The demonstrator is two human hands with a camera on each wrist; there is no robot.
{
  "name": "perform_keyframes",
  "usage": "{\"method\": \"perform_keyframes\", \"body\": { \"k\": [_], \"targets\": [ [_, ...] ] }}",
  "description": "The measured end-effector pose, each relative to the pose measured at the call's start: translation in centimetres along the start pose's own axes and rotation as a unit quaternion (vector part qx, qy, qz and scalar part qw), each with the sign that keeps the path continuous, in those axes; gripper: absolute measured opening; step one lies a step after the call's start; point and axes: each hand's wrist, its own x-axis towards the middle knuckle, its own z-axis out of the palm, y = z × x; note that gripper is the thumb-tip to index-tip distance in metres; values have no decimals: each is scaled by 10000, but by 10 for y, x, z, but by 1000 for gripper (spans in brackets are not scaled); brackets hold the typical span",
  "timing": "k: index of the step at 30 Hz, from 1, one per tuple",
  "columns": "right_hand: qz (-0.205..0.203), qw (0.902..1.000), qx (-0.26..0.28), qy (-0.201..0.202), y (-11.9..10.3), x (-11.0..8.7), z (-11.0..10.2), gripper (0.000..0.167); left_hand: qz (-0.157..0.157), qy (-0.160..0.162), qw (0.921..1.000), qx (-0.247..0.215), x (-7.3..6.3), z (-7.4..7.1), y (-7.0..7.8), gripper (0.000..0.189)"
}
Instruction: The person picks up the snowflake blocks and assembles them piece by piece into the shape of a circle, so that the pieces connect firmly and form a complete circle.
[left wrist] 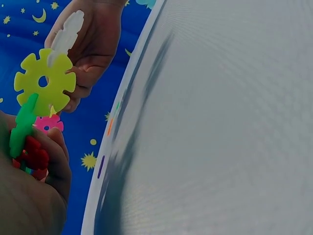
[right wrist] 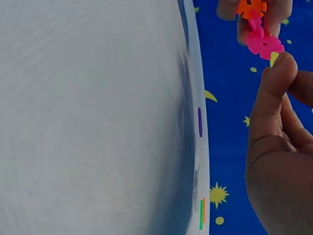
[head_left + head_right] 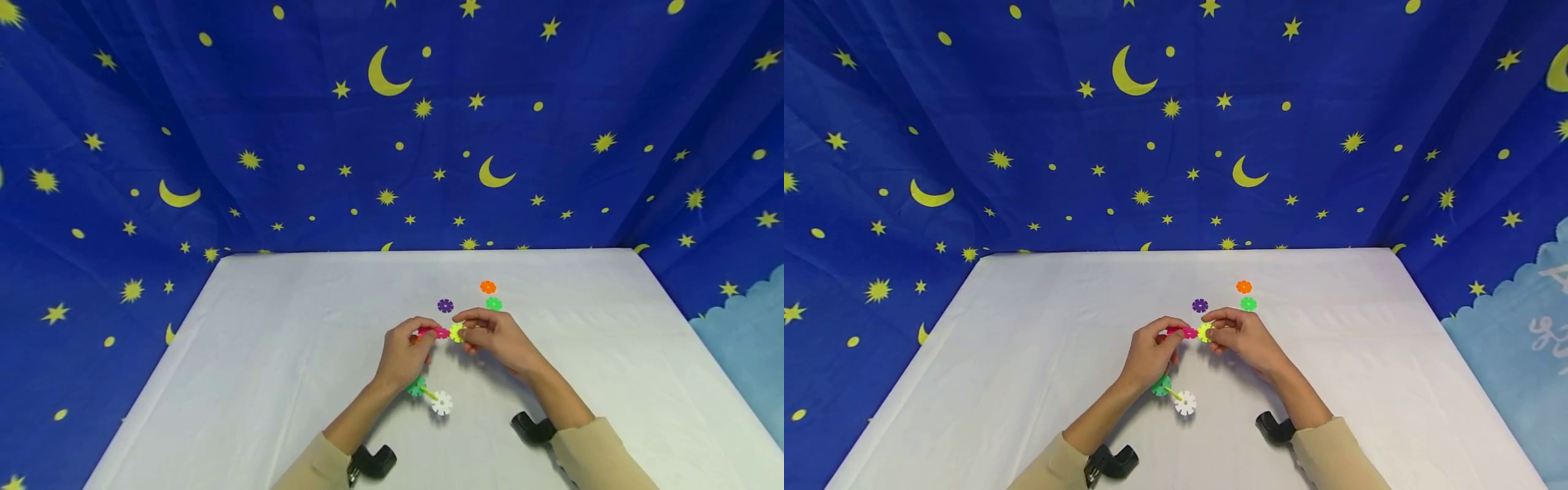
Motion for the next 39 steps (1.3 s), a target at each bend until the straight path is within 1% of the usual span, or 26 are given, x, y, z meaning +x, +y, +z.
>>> {"method": "perform_keyframes", "body": {
  "k": [2,6,9,13,17,22,25,30,36,39],
  "targets": [
    [5,10000,-37,4,-1,0,1,40,53,6,10000,53,0,0,0,14],
    [52,10000,11,67,-1,-1,3,37,107,16,9999,97,-4,-3,22,14],
    [82,9999,69,134,-1,-1,4,35,58,8,10000,22,-5,-3,26,13],
    [89,9997,120,200,0,-1,5,33,39,26,10000,16,-2,0,4,12],
    [62,9994,215,249,0,-1,6,34,229,91,9997,-20,-1,1,-1,11],
    [-10,9985,435,333,-2,-3,8,34,595,219,9980,-3,0,2,-2,12],
    [-8,9978,553,377,-3,-4,9,34,727,307,9969,61,0,3,-1,12],
    [-74,9970,655,417,-5,-5,10,34,805,358,9961,50,-2,4,1,13],
    [-247,9981,463,337,-4,-6,11,34,846,376,9957,94,-2,4,3,14],
    [-267,9984,376,323,-5,-5,12,32,817,374,9959,100,-3,4,4,15]
  ]
}}
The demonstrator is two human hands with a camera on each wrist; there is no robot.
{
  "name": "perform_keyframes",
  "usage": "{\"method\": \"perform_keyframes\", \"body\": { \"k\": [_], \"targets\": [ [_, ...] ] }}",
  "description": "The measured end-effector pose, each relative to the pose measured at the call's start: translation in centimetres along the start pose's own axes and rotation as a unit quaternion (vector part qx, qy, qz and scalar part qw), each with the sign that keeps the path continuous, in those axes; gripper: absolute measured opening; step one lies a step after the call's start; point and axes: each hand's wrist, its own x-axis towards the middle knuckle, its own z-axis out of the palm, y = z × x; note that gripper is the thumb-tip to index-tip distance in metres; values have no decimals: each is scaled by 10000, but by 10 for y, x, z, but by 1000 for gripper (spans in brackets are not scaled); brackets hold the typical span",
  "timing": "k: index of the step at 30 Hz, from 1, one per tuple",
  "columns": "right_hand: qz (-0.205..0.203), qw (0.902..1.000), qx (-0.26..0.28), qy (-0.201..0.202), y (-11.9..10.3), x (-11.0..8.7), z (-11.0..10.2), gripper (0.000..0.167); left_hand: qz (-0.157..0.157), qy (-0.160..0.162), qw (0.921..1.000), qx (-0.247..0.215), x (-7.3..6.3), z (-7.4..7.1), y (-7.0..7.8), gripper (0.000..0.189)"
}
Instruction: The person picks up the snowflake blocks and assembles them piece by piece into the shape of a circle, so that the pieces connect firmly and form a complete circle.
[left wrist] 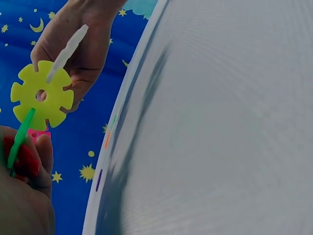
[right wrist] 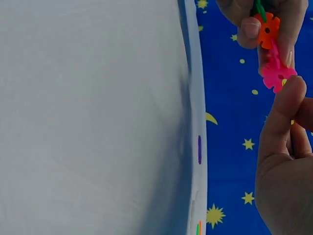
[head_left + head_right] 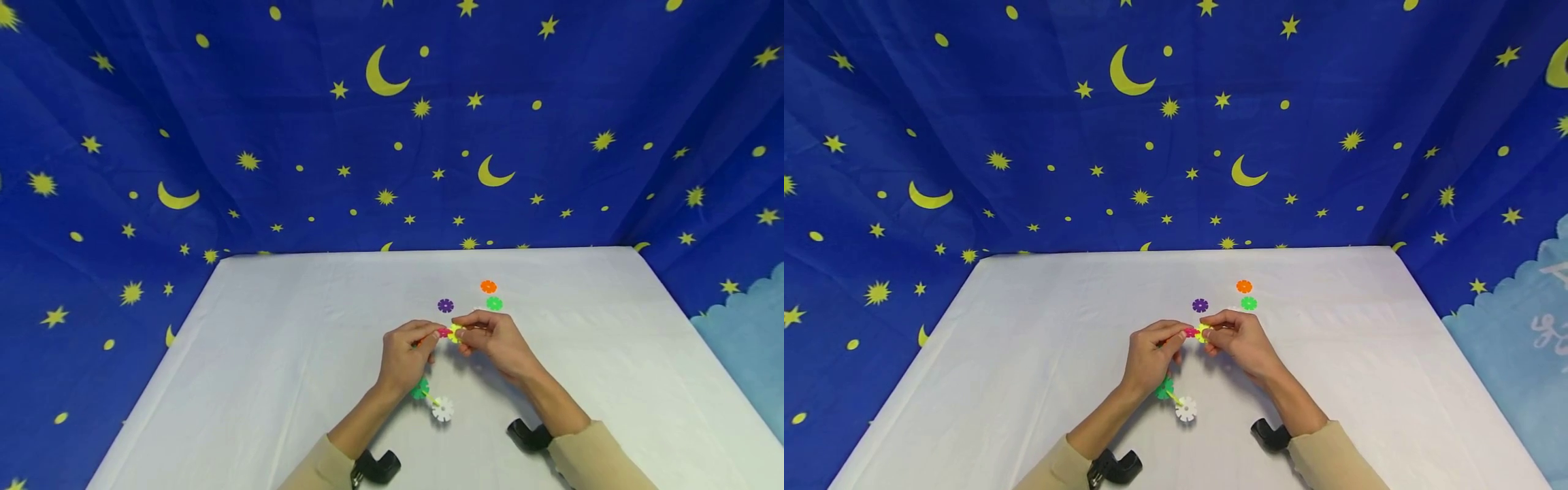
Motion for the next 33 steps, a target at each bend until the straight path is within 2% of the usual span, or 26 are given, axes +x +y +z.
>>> {"method": "perform_keyframes", "body": {
  "k": [5,11,14,19,25,28,33],
  "targets": [
    [49,9999,-72,55,-2,0,0,32,-158,-113,9997,-128,0,0,0,17],
    [277,9995,31,170,-3,3,1,37,-918,-310,9948,-302,-1,0,5,13],
    [360,9988,77,310,-2,3,2,32,-1076,-316,9933,-295,-1,0,12,13],
    [411,9981,183,423,0,3,2,21,-1163,-290,9925,-256,-1,1,14,15],
    [396,9983,238,360,1,3,2,22,-1114,-456,9925,-222,-3,1,3,23],
    [368,9987,196,288,1,3,1,23,-1035,-517,9930,-252,-3,1,2,25],
    [400,9988,142,229,2,5,0,23,-1087,-482,9925,-270,-2,1,3,25]
  ]
}}
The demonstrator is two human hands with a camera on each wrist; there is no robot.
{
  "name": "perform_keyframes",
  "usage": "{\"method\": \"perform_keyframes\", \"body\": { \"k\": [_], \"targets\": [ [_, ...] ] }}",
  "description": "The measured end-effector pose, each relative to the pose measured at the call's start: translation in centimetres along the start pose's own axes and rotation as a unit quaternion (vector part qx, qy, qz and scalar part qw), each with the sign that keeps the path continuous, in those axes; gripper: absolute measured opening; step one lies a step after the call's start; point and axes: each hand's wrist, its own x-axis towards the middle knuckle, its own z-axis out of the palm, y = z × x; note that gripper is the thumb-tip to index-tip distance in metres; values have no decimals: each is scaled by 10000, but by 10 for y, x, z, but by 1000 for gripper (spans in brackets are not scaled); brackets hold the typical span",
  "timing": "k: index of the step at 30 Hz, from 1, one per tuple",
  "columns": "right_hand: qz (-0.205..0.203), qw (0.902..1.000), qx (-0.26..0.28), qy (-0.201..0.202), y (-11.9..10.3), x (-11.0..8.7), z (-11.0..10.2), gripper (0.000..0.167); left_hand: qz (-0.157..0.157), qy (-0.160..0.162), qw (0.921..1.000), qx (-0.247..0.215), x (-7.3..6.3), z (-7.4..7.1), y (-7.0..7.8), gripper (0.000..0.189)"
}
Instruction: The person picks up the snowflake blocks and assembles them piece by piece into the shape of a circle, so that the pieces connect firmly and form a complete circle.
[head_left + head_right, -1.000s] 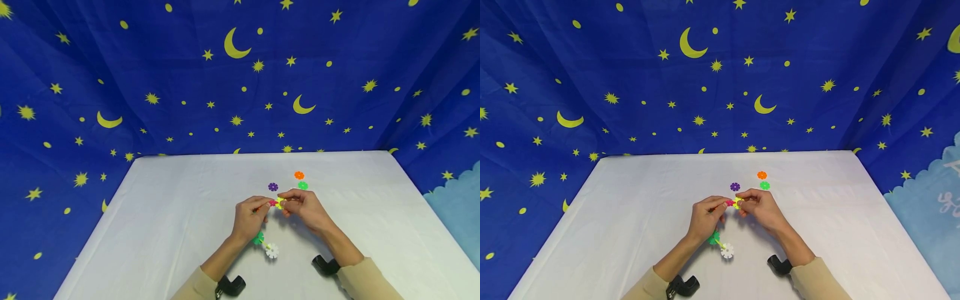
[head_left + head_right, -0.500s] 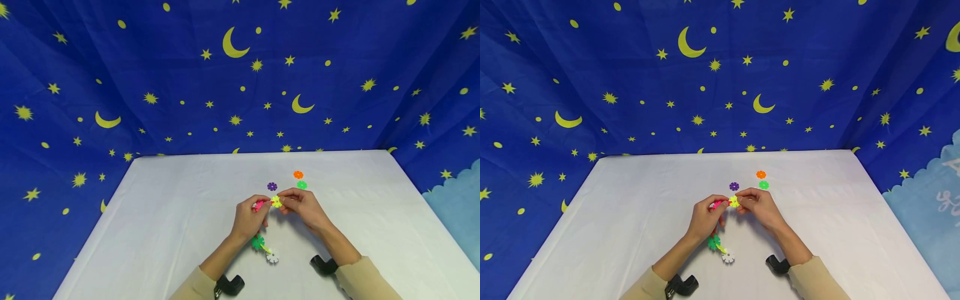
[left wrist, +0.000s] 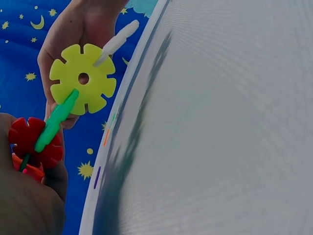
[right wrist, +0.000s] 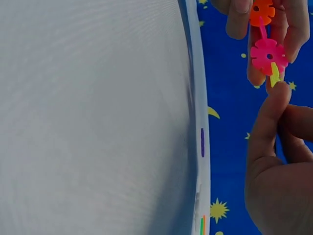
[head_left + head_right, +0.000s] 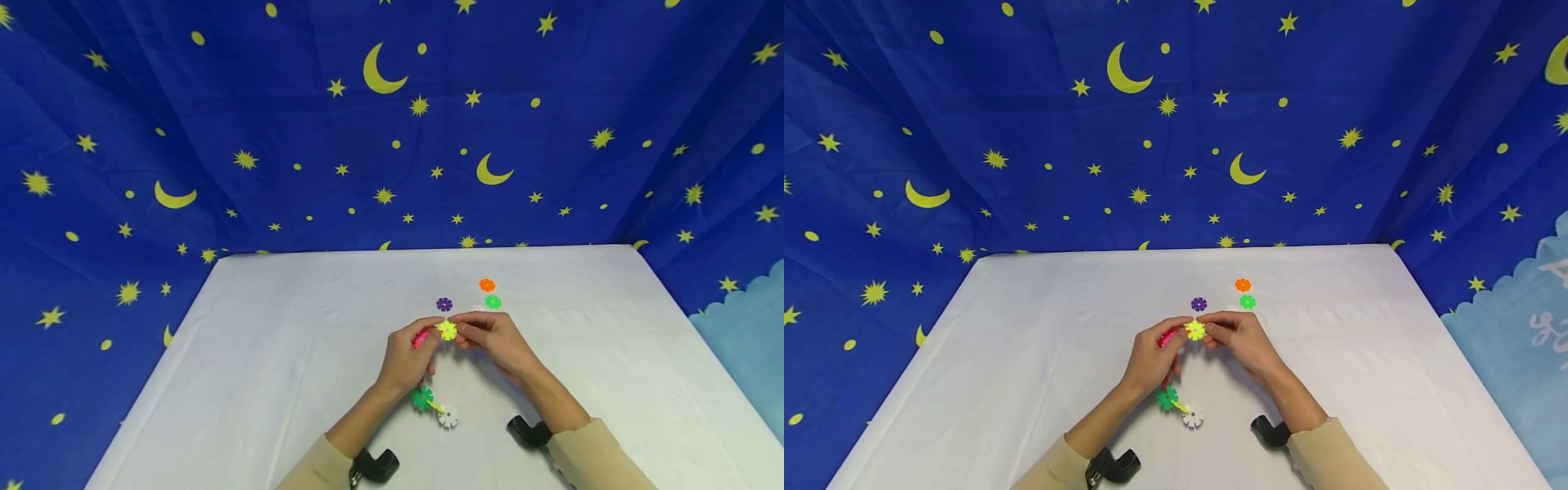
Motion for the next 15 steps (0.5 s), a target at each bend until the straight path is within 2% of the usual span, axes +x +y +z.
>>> {"method": "perform_keyframes", "body": {
  "k": [8,15],
  "targets": [
    [6,9992,-364,191,2,5,-7,27,-22,74,9998,-174,1,1,-2,25],
    [-31,9942,-1046,250,2,21,-14,29,-133,139,9995,-252,2,1,-3,23]
  ]
}}
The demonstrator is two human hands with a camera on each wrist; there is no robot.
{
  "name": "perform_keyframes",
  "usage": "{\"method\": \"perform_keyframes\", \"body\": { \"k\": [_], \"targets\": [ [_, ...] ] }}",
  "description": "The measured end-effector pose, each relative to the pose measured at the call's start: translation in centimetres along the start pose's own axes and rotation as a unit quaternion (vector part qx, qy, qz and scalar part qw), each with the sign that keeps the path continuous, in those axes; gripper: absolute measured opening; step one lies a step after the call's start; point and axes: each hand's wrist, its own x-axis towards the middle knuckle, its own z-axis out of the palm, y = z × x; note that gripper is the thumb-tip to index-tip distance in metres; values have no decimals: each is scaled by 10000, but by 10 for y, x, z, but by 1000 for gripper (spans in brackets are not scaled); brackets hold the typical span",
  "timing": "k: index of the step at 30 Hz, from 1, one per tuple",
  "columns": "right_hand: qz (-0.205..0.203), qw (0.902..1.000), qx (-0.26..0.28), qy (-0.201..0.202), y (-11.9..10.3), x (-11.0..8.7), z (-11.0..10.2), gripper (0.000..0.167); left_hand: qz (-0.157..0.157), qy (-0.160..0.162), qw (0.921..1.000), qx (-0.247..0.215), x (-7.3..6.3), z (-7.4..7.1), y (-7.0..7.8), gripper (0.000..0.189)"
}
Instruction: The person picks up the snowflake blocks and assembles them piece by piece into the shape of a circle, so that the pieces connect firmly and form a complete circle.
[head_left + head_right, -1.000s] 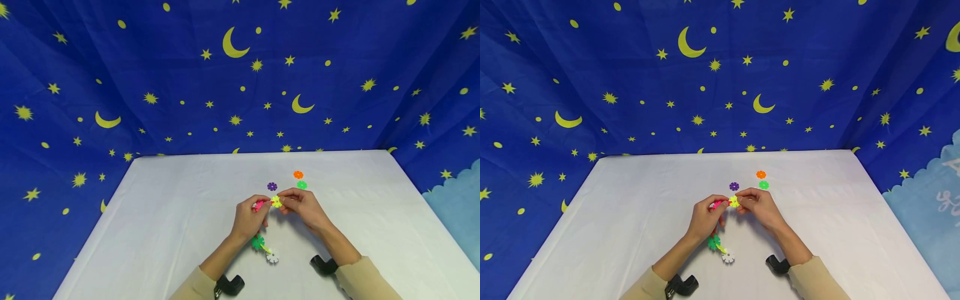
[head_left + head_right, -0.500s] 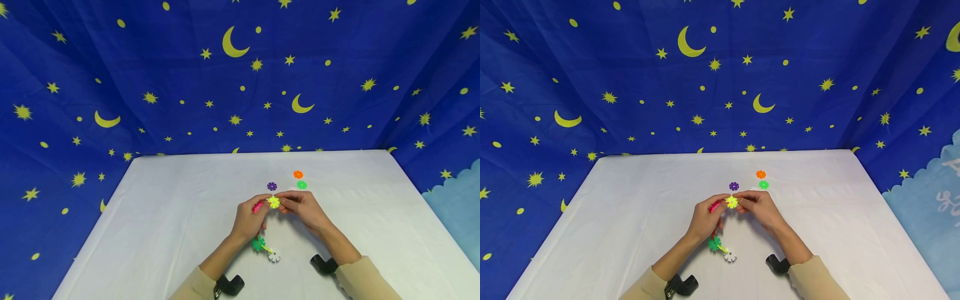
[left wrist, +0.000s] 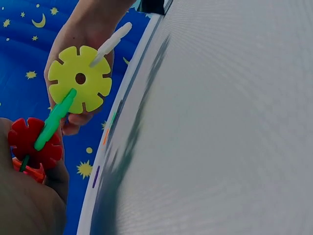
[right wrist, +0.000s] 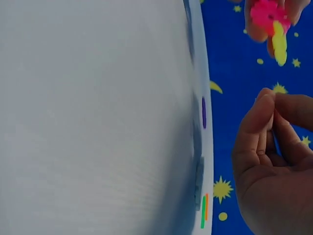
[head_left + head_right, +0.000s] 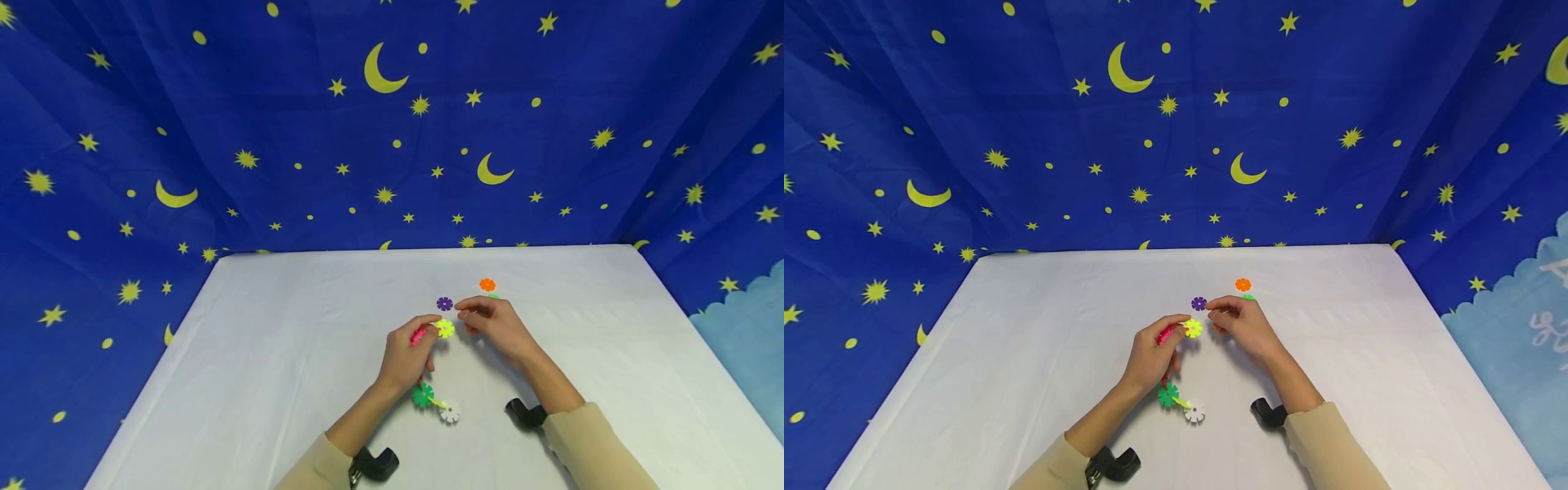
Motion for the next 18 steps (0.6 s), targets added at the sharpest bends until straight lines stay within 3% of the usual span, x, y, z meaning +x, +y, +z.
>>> {"method": "perform_keyframes", "body": {
  "k": [11,18],
  "targets": [
    [94,9950,-995,64,0,32,-4,26,-52,-17,10000,-33,1,1,1,24],
    [207,9878,-1536,-182,-4,49,4,30,-105,13,9999,32,0,-1,0,25]
  ]
}}
